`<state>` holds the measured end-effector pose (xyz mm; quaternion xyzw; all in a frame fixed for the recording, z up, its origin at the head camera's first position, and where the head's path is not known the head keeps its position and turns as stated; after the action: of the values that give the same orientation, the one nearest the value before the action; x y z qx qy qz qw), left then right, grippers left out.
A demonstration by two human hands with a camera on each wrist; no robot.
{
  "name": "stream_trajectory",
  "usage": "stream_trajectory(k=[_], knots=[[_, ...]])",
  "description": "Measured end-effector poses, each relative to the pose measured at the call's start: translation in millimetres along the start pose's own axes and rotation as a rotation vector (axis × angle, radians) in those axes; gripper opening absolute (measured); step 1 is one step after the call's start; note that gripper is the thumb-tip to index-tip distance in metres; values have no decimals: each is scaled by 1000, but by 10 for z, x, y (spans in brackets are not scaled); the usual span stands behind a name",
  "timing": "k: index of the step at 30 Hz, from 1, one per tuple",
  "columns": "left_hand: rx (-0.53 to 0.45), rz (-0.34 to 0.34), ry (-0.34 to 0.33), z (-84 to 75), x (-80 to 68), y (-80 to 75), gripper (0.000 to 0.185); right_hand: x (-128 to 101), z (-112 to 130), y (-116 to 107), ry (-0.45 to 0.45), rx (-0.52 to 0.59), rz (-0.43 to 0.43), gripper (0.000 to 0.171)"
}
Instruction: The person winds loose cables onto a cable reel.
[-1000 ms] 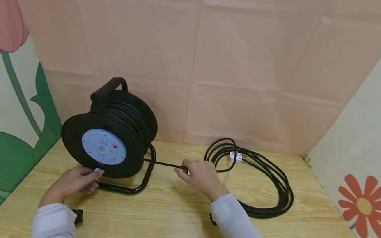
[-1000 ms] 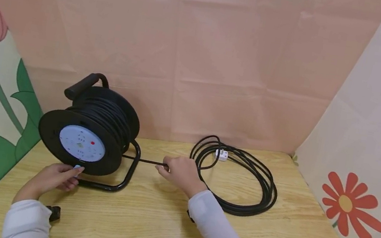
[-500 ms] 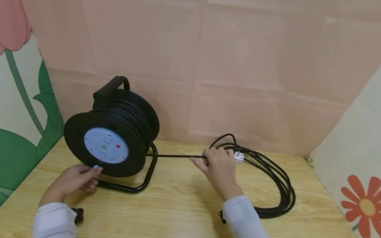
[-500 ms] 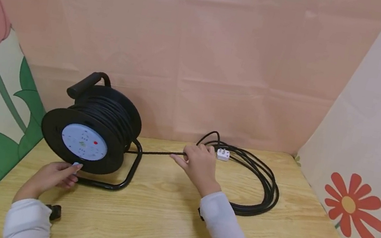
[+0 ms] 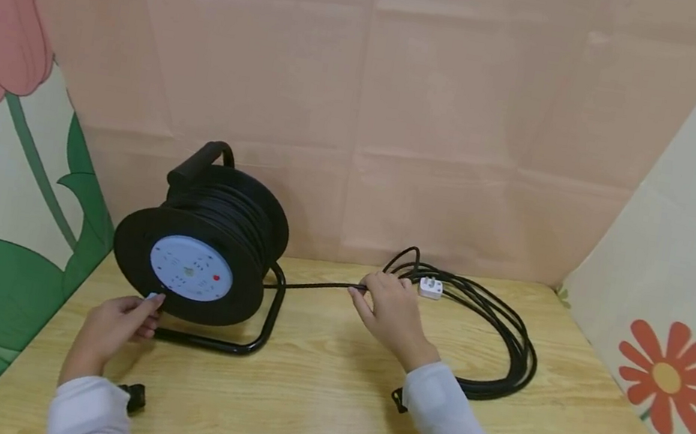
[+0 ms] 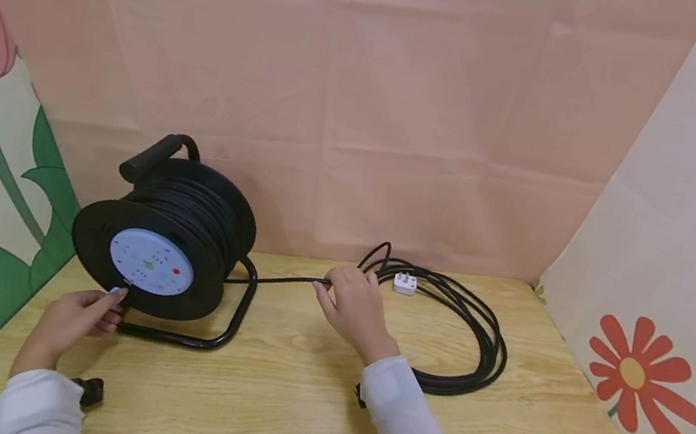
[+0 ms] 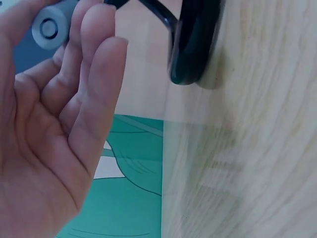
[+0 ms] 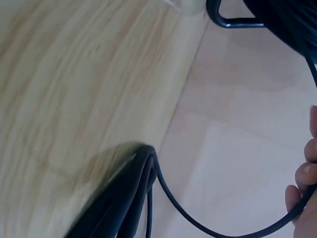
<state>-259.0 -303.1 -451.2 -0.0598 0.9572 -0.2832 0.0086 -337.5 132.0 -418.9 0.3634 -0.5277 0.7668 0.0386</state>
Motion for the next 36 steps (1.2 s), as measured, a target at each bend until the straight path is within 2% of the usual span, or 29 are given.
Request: stream_trajectory(k=[6,10,14,18,21,25,28,33,36], knots=[[-54,-102,-2,-2,-9,-82,70,5,116,10,-33,6,10,17],[-112,-214,-31,-29,-15,-110,69,5,138,20,-15,3,21,22],[-240,-318,-68,-67,-16,-115,61,13,154,64,-8,8,47,23],[-372,-381,-98,-94,-12,-107,53,23,181,93,-21,29,79,21],[-411,-405,-102,-104,-9,-110,52,30,171,81,-25,40,64,22],[-416,-407,-103,-99,-17,-120,57,29,108,31,13,53,-4,30],[-405,-398,-99,-101,-26,-124,60,45,110,-19,35,119,-37,31],[-395,-395,-94,-114,-31,-120,60,101,248,-99,4,313,12,26],[-409,-397,-105,-118,-27,-114,60,116,313,-149,-18,372,42,24]])
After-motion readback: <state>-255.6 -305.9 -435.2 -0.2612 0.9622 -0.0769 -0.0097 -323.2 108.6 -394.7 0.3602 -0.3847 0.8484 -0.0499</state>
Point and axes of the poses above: each hand's wrist, its own x-axis towards the middle knuckle, its own y-axis out of the palm, z = x × y, the point moved 4 cm from there along x, towards the middle knuckle, and after that the axes turned 8 degrees about y, right-handed, at the moved point
